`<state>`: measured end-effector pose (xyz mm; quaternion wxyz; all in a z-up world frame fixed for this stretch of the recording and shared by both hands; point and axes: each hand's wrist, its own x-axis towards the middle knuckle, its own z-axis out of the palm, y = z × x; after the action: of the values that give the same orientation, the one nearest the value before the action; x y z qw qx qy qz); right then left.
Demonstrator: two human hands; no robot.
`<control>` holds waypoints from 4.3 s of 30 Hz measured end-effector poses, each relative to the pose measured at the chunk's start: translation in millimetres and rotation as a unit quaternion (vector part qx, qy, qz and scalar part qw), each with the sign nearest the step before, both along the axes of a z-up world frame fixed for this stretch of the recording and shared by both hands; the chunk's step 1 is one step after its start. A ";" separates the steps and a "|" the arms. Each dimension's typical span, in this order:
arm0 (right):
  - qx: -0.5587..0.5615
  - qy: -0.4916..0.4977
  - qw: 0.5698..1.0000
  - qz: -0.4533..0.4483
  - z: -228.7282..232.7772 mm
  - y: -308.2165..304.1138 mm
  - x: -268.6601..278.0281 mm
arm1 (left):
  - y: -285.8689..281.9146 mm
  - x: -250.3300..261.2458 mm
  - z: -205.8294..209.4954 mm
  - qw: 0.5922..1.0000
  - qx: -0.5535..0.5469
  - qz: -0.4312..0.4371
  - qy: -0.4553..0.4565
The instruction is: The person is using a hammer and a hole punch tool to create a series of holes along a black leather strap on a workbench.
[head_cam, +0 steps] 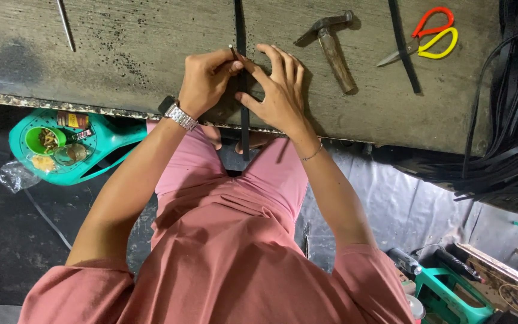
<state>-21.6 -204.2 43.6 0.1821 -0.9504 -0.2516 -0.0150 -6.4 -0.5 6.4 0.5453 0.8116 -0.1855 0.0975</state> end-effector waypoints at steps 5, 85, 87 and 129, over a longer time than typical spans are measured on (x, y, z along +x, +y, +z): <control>0.019 0.013 1.000 0.013 -5.1 -4.2 -0.1 | -0.7 -0.4 -7.8 0.998 0.036 -0.032 -0.030; 0.000 -0.056 0.997 0.054 -17.2 6.6 13.6 | 11.9 22.7 -0.1 0.973 -0.218 0.064 0.038; 0.011 -0.072 0.996 0.052 -14.9 5.4 4.3 | 17.1 22.6 7.5 0.923 -0.364 0.114 0.056; 0.034 0.090 0.995 0.021 -18.2 -11.7 1.6 | 4.4 -1.2 1.6 0.997 0.003 -0.079 -0.010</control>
<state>-20.0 -215.9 25.4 0.2365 -0.9356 -0.2538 0.0656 -7.6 3.9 8.0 0.5469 0.7951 -0.2547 0.0621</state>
